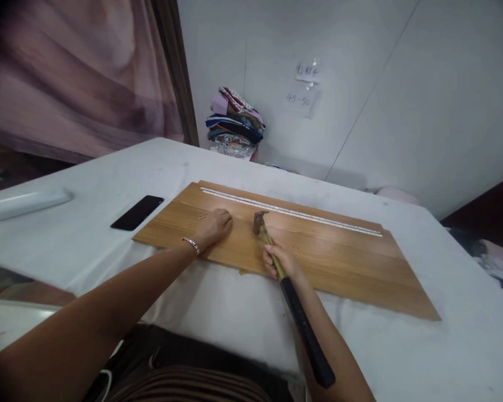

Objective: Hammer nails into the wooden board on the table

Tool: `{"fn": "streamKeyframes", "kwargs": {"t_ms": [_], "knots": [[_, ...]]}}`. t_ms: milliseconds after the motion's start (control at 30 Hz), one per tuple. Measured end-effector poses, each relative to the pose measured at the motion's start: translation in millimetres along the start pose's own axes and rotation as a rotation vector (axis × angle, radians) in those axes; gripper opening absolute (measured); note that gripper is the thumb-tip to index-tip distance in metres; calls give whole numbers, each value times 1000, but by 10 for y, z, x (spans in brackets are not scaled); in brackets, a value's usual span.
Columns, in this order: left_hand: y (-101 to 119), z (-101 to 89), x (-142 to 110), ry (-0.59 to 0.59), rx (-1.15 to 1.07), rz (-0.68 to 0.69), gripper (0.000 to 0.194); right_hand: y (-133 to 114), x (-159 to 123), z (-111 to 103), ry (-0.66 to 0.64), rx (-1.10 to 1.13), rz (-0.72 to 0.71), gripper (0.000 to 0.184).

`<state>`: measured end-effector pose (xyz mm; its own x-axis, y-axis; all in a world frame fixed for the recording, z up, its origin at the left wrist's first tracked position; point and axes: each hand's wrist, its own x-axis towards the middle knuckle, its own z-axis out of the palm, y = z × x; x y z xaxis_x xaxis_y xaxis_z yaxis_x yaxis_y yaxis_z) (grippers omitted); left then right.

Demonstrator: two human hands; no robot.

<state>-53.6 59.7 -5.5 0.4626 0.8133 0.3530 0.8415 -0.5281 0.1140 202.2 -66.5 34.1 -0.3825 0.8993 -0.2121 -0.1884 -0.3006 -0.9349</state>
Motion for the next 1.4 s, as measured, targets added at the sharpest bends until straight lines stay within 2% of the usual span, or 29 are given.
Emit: {"fn": "streamKeyframes", "kwargs": {"t_ms": [300, 567, 800, 1133, 1400], "knots": [[4, -23, 8, -14, 3, -1, 27, 22, 13, -3, 26, -20, -6, 40], [-28, 27, -5, 21, -26, -5, 27, -4, 4, 12, 5, 2, 0, 35], [-50, 95, -5, 26, -26, 10, 25, 70, 43, -41, 17, -6, 20, 40], [12, -33, -6, -9, 1, -7, 26, 11, 19, 12, -14, 36, 10, 40], [7, -22, -8, -21, 13, -14, 26, 32, 29, -11, 4, 17, 21, 37]]}}
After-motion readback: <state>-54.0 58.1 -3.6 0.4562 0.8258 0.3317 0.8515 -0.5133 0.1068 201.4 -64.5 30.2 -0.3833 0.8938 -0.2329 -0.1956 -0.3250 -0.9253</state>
